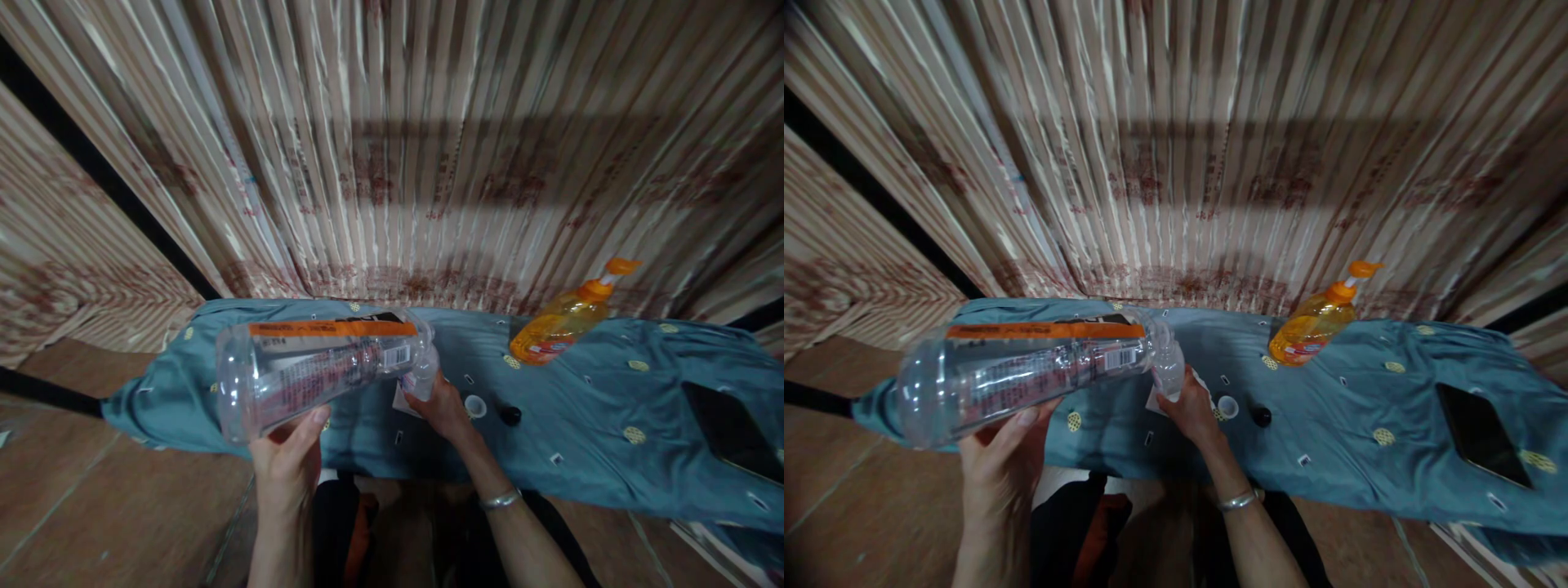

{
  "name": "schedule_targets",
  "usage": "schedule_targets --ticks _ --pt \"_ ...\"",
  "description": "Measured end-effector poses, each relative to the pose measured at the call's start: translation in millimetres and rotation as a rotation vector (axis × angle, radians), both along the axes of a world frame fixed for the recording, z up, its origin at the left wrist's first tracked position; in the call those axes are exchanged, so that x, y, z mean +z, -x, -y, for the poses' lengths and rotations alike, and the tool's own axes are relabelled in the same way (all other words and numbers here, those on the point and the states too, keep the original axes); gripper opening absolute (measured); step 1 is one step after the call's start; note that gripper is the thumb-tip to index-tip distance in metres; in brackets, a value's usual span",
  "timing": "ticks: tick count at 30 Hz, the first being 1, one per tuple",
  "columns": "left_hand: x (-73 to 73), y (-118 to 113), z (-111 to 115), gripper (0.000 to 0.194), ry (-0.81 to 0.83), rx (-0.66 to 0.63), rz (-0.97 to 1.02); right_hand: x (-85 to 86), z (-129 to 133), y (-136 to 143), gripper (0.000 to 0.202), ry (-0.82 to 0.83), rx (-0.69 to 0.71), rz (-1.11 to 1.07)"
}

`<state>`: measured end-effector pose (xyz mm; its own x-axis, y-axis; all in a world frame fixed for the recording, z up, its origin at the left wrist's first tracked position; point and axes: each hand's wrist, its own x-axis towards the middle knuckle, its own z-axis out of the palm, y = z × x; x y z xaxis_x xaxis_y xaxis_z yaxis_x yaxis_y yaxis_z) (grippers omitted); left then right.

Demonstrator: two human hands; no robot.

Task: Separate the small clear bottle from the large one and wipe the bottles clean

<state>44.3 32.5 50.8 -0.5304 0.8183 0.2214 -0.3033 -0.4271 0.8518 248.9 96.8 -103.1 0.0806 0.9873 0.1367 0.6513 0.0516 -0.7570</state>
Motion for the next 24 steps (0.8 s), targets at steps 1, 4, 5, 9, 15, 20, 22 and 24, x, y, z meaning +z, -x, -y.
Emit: schedule_targets --ticks 1,4,5,9,15,20,22,24 --pt "1.6 -1 0 0.070 0.005 -0.005 0.000 -0.1 0 0 0.053 0.000 0.001 0.002" --pt "4.4 -2 -1 0.071 0.017 -0.012 0.009 -0.6 0 0 0.052 -0.001 -0.002 0.017" --pt "4.1 -2 -1 0.072 0.016 -0.013 0.009 -0.8 0 0 0.052 -0.006 -0.003 0.022" --pt "0.1 2 -3 0.072 0.013 -0.031 -0.005 -1.8 -1 0 0.054 -0.024 -0.006 0.026" --pt "5.4 -3 -7 0.060 0.019 -0.024 0.003 -2.9 -1 -1 0.056 -0.030 0.011 0.007" --pt "10.0 -8 -9 0.049 0.024 0.000 0.045 -1.1 0 1 0.059 -0.028 0.008 -0.017" --pt "8.9 -7 -9 0.044 0.021 -0.010 0.058 0.0 0 1 0.061 -0.017 0.007 -0.021" --pt "6.9 -6 -8 0.041 0.015 -0.031 0.058 0.6 0 1 0.061 -0.009 0.004 -0.021"
